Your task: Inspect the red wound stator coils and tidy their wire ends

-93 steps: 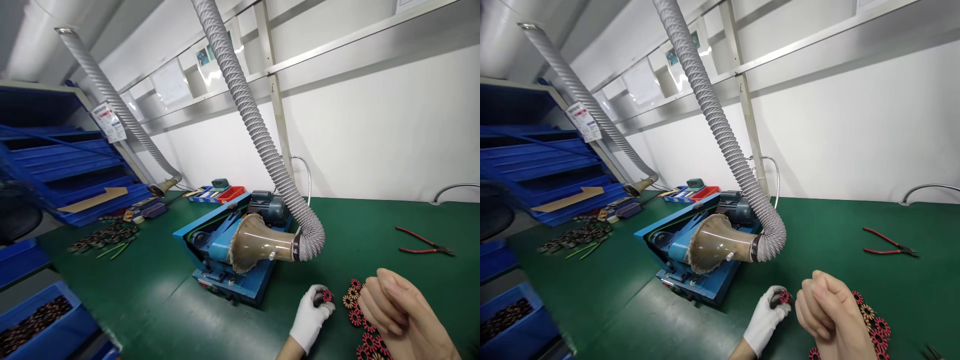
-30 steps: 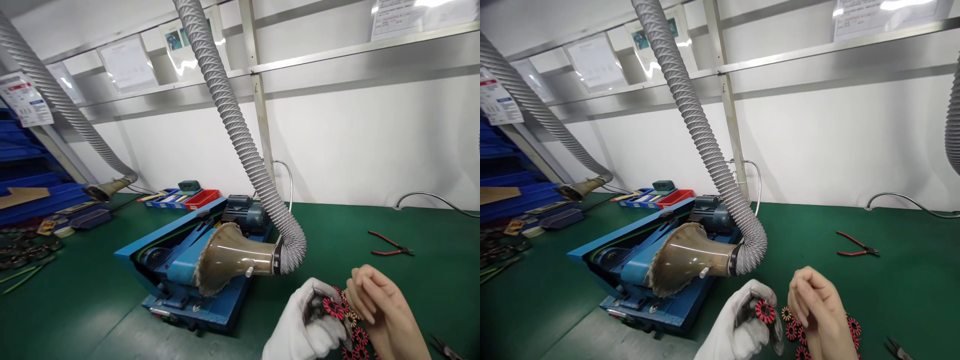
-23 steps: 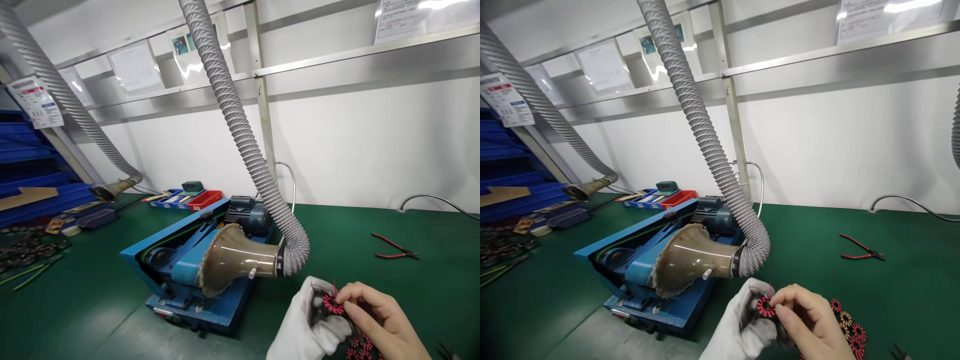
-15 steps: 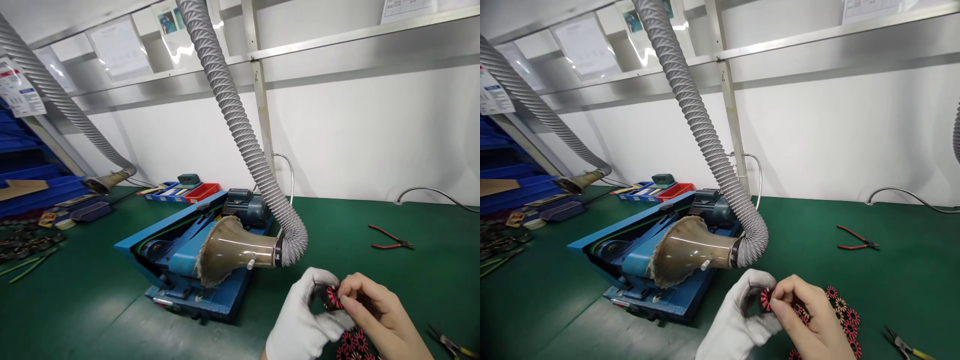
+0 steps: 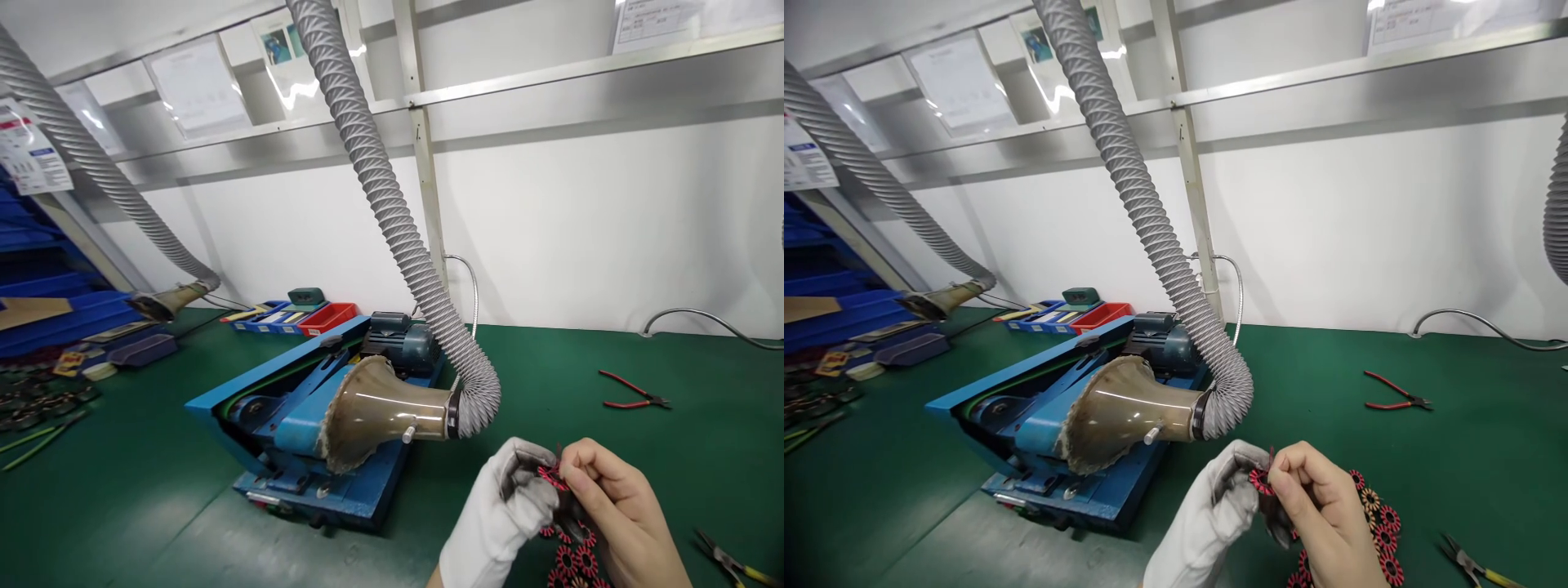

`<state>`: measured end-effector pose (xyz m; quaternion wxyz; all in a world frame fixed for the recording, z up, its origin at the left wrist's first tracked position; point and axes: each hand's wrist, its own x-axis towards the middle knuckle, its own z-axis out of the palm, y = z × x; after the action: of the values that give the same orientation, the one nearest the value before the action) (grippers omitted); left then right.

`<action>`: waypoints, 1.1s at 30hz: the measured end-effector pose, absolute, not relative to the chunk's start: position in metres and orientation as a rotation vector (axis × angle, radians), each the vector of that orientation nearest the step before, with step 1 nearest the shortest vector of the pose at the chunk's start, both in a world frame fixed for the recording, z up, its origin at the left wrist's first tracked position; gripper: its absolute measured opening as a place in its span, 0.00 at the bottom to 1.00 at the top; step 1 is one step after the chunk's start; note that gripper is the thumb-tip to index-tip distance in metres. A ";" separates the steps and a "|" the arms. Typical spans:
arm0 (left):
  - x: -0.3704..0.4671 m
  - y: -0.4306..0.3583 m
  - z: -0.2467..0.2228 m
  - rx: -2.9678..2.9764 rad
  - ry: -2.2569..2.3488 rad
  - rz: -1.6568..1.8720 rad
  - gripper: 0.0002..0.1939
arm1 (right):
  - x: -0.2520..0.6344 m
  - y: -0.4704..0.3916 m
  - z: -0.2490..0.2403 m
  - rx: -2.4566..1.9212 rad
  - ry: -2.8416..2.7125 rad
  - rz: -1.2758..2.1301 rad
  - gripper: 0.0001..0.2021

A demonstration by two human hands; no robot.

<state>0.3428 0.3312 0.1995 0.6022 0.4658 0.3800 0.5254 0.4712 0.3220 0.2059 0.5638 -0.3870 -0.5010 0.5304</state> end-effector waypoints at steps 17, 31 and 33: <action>0.339 0.329 0.188 0.964 0.646 1.185 0.25 | 0.467 0.319 0.203 -0.884 -1.118 1.219 0.20; 0.340 0.317 0.193 0.954 0.673 1.218 0.21 | 0.462 0.321 0.204 -0.950 -1.044 1.157 0.21; 0.339 0.318 0.194 0.995 0.694 1.210 0.22 | 0.462 0.322 0.203 -0.961 -1.031 1.127 0.21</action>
<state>0.3391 0.3178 0.1936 0.6549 0.4389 0.3063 0.5336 0.4619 0.3225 0.2030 0.6198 -0.4177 -0.4484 0.4902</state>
